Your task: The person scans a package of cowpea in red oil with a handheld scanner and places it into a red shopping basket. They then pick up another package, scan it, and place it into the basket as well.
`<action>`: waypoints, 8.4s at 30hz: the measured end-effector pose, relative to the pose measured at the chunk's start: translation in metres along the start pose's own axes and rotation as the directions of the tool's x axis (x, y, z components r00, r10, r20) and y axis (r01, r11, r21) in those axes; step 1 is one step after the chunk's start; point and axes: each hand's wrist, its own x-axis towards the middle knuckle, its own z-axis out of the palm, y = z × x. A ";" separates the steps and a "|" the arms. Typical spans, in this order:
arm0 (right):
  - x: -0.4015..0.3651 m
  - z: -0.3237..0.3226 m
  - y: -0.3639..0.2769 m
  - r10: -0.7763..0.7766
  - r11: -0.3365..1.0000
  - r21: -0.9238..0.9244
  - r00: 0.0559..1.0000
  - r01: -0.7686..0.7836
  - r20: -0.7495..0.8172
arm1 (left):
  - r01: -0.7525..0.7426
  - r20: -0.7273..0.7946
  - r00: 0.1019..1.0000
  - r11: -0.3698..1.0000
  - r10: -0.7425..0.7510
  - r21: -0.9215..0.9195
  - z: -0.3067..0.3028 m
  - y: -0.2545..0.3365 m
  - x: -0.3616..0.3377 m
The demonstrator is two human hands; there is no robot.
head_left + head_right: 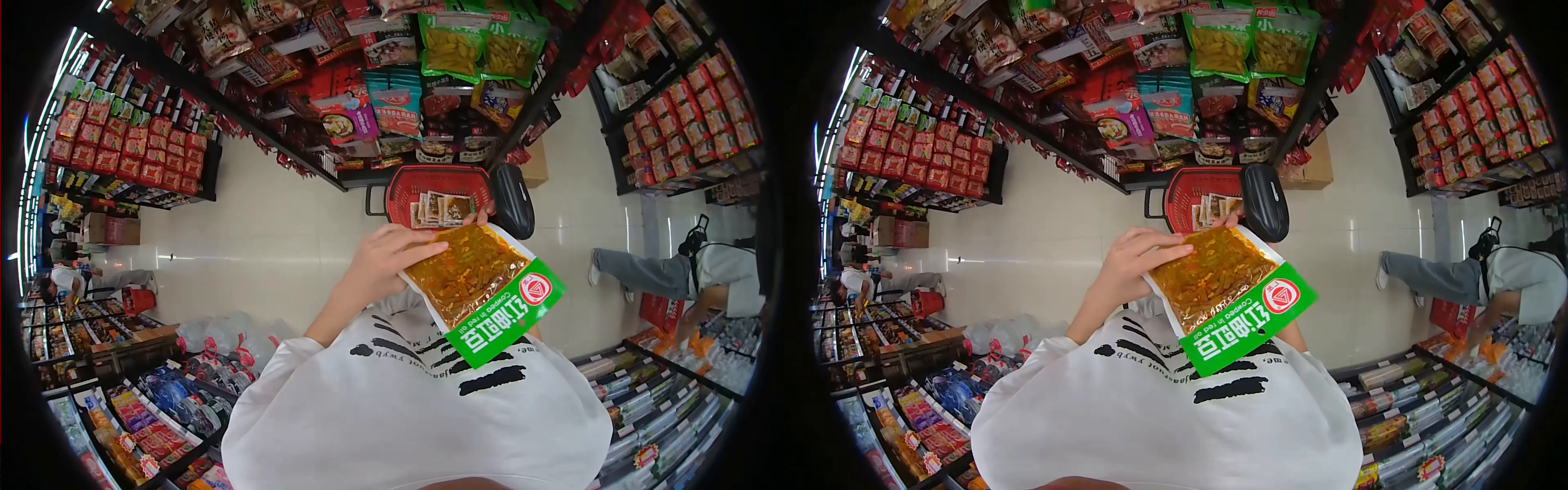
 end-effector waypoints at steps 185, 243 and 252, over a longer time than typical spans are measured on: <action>-0.009 0.004 -0.062 -0.404 0.845 -0.522 0.774 0.112 -0.487 | 0.660 0.762 0.618 -0.400 -0.191 -0.636 0.091 -0.056 0.074; -0.002 0.021 -0.044 -0.239 0.806 -0.585 0.851 -0.094 -0.467 | 0.389 0.248 0.666 0.044 -0.703 -0.920 0.044 -0.055 0.037; -0.003 0.017 -0.049 -0.275 0.770 -0.635 0.869 -0.058 -0.412 | 0.327 0.203 0.674 0.040 -0.710 -0.944 0.040 -0.057 0.022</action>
